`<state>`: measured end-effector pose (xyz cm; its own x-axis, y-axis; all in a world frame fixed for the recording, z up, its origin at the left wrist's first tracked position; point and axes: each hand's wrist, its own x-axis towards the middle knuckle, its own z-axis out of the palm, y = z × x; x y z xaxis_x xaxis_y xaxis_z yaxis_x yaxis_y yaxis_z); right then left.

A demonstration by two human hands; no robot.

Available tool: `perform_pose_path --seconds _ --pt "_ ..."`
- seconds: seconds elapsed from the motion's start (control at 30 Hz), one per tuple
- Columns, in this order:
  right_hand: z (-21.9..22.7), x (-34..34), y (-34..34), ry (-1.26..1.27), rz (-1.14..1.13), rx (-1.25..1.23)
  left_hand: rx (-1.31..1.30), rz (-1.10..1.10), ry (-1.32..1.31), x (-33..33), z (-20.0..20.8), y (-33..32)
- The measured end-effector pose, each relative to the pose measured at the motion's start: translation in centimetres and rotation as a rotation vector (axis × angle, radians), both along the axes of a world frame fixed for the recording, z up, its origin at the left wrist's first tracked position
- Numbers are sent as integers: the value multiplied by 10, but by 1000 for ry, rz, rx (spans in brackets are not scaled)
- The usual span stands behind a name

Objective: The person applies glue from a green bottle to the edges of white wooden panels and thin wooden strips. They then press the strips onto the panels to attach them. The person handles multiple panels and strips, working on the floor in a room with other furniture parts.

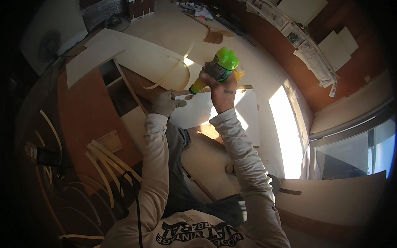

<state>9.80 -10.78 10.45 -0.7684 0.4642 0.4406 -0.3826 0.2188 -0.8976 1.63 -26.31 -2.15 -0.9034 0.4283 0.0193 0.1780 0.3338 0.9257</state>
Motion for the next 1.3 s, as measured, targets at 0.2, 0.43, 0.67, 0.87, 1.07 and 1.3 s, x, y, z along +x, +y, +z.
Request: perform_pose_path --seconds 0.2,0.43,0.67,0.87,1.07,1.3 --pt "20 0 7 -93 -34 51 -78 30 -1 29 28 14" --pt "24 4 17 -83 -46 -77 14 -20 -56 30 31 27" --pt "25 0 19 -75 -13 -90 68 -47 -50 26 23 28" --pt "15 3 15 -66 -28 -47 78 -48 -13 25 16 30" --pt "6 3 17 -68 -85 132 3 -58 -67 24 28 26" --pt "2 -1 12 -102 -41 11 141 -57 -88 28 29 27"
